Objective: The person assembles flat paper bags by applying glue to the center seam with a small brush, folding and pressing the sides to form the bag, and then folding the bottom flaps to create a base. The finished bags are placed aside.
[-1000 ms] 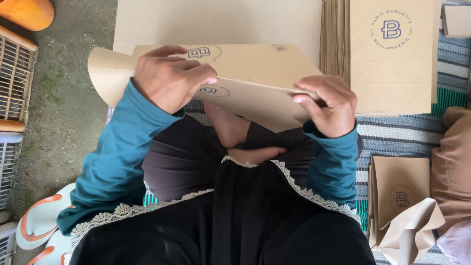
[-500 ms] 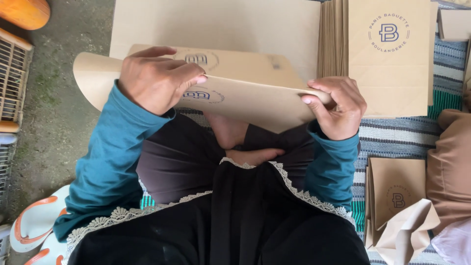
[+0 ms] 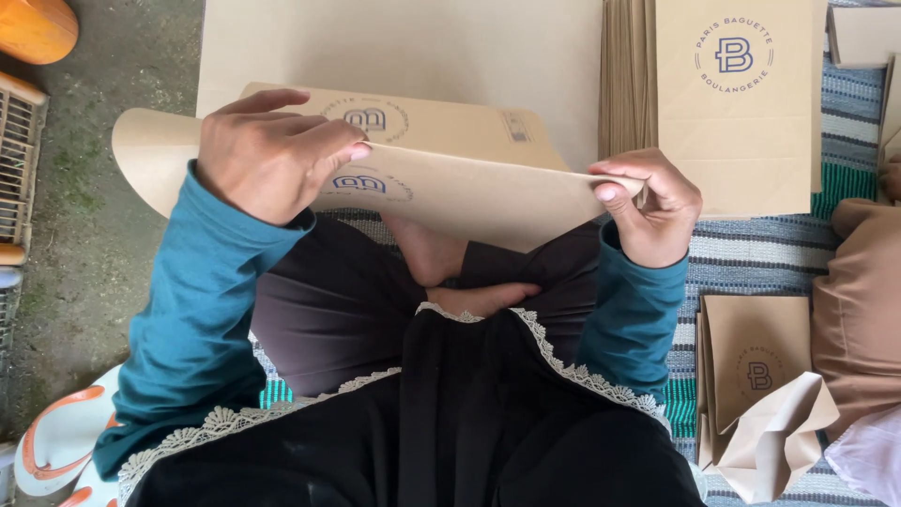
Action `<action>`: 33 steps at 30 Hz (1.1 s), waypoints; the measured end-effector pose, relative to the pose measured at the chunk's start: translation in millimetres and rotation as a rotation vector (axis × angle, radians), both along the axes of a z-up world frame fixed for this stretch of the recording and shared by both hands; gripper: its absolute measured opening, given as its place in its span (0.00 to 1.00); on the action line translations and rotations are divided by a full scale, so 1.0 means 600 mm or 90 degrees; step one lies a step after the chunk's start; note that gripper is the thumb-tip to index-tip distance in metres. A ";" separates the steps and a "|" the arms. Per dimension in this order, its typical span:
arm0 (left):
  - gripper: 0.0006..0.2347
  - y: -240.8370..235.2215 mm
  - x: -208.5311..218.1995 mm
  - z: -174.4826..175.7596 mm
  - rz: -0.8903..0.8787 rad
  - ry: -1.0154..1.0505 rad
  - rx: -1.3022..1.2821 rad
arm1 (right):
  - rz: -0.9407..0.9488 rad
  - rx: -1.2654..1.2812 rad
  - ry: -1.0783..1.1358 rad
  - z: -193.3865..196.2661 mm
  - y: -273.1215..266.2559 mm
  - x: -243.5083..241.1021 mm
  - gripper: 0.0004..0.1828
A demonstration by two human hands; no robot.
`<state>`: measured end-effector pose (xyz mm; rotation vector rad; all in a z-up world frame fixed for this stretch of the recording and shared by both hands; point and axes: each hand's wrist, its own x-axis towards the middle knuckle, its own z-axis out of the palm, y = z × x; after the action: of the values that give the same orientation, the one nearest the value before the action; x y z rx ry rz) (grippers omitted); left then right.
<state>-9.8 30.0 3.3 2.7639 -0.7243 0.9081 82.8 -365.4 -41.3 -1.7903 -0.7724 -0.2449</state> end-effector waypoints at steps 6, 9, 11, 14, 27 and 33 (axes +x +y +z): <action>0.08 0.001 0.001 -0.003 -0.006 0.015 0.010 | -0.027 0.066 -0.012 -0.024 0.001 0.007 0.04; 0.09 0.002 0.004 0.000 -0.009 0.005 0.016 | -0.040 -0.017 -0.080 0.007 0.008 0.004 0.05; 0.10 0.001 0.004 0.000 -0.011 0.004 0.015 | -0.052 -0.097 -0.134 0.030 0.015 -0.001 0.09; 0.09 -0.003 0.006 -0.001 -0.011 -0.001 0.016 | -0.081 -0.205 -0.280 0.055 0.035 -0.008 0.16; 0.10 -0.037 0.018 -0.019 0.004 -0.011 0.007 | -0.158 -0.274 -0.344 0.029 0.035 0.007 0.10; 0.06 -0.083 0.037 -0.024 0.009 -0.029 0.054 | -0.095 -0.314 -0.402 0.051 0.132 -0.026 0.14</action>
<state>12.6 -19.8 -11.1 2.8337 -0.7696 0.9673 67.3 -286.1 -10.6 -2.2699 -1.2181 -0.8013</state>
